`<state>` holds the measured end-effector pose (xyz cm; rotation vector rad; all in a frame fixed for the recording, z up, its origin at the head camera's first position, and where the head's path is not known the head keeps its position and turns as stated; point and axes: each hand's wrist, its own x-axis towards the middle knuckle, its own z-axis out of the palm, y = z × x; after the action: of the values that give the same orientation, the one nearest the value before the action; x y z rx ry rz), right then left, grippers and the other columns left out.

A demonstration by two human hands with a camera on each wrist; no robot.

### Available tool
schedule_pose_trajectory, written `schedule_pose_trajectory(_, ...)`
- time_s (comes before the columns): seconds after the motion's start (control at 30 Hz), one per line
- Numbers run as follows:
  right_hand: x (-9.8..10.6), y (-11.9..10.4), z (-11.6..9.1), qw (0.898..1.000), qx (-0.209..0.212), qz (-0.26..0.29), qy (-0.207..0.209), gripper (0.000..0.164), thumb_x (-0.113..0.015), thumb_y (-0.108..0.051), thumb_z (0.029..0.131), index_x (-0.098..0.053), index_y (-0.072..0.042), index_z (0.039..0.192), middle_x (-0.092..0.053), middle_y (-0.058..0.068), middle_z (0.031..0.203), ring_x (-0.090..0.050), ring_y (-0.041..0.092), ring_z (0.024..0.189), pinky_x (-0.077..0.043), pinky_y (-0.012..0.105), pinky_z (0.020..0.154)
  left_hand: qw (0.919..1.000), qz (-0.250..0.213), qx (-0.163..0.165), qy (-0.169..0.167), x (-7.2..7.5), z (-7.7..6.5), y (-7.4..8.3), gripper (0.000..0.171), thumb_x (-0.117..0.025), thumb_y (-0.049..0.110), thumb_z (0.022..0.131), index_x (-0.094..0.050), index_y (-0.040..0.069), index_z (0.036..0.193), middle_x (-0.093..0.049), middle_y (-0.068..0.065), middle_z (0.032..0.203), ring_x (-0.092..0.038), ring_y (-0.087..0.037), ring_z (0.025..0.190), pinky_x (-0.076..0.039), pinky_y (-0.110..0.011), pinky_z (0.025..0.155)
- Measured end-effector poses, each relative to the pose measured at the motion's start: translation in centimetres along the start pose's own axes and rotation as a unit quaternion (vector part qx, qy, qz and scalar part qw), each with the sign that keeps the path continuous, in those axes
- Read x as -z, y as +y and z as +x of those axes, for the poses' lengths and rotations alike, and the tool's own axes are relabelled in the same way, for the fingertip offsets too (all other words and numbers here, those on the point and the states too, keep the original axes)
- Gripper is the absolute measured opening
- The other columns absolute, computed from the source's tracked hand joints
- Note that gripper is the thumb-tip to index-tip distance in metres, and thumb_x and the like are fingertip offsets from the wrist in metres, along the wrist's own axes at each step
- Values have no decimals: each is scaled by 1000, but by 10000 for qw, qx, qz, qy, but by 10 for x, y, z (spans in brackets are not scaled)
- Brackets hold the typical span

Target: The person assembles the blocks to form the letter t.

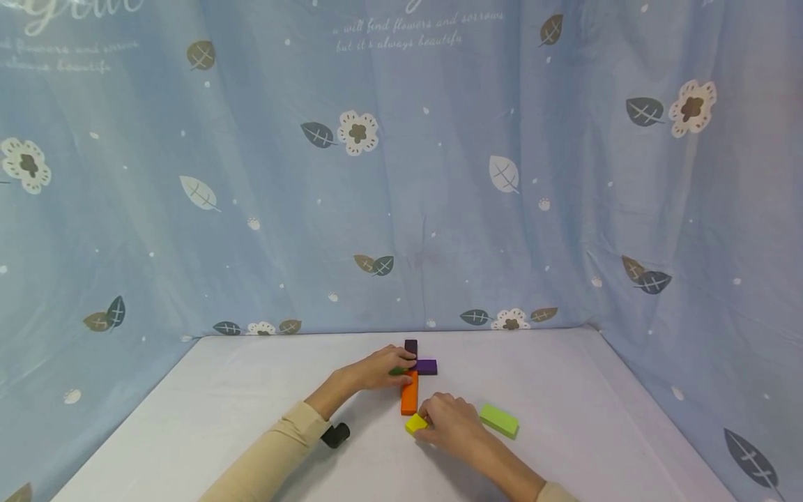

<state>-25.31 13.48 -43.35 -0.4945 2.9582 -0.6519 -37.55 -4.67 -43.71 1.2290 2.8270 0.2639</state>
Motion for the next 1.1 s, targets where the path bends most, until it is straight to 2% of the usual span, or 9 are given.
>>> schedule_pose_trajectory(0.7,0,0,2,10000,-53,-14,33,30,-83,-27,77,-76,-6,98,-60,-3,76,-50,11,65,-46,27,61,10000,-69,31,-6,-1,0,0,44,-62,34,96,-62,10,133,-57,-4,141,-54,-20,127,-44,-33,111)
schedule_pose_trajectory(1.1,1,0,2,10000,-22,-28,48,32,-84,-28,76,-77,-5,97,-63,-2,77,-51,11,65,-49,29,62,10000,-70,-44,-10,-1,0,-2,45,-61,34,97,-61,10,134,-58,-4,141,-54,-20,126,-44,-32,110)
